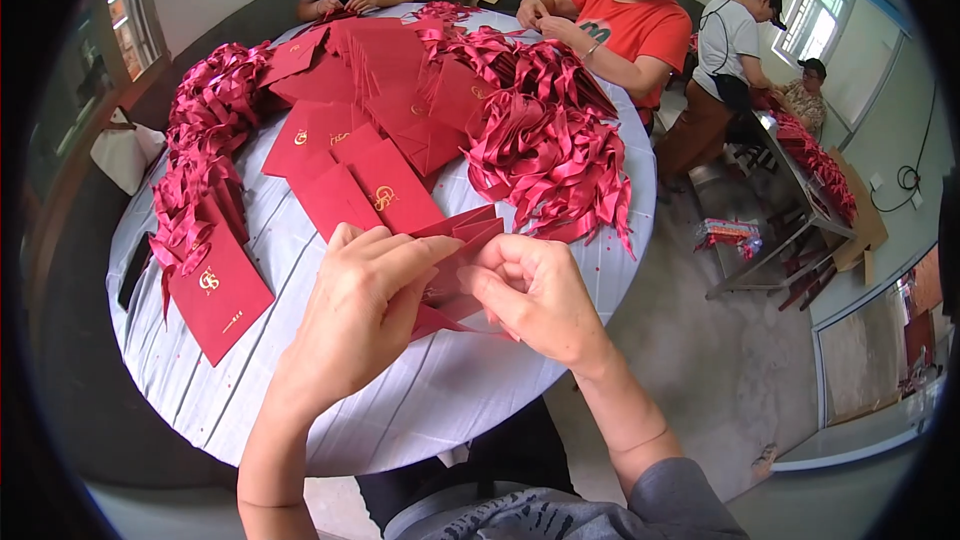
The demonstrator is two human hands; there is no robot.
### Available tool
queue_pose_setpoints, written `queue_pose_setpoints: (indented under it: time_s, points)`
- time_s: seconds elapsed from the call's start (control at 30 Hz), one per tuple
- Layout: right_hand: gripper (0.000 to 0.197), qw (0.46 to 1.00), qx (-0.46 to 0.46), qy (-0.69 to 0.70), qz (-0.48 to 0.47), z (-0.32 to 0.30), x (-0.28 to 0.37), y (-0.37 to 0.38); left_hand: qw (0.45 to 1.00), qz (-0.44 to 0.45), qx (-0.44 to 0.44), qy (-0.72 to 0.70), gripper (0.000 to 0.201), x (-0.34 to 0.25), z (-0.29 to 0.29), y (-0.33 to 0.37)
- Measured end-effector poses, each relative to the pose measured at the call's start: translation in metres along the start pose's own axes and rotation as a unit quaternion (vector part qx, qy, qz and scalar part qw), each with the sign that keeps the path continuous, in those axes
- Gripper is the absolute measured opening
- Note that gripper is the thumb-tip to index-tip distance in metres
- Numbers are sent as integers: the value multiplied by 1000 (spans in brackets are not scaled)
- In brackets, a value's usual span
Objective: The person attaches ribbon handles to paper gift bags by threading the ends of the ribbons through the bag slots by hand.
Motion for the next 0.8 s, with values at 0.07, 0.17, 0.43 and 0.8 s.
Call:
queue_pose_setpoints:
  time_s: [0.07,0.17,0.43,0.8]
  points:
    - [11,1000,0,-24,-1,-1,-1,2,1000,11,3,23,27,-2,1,0]
    - [11,996,-19,-75,-41,-5,-1,5,997,38,13,64,29,-3,3,2]
    - [7,956,-49,-267,-114,-4,14,8,994,66,-23,84,32,-2,8,1]
    - [14,960,-105,-139,-219,4,-12,0,995,39,-33,88,19,-2,6,0]
Point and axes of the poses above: each hand's wrist, its own y-axis towards the middle knuckle, its own z-axis out of the palm, x = y × z, the point moved 3 cm from there along y, towards the middle knuckle, and after that the axes turned 10 degrees about x, right-handed, at the moved point
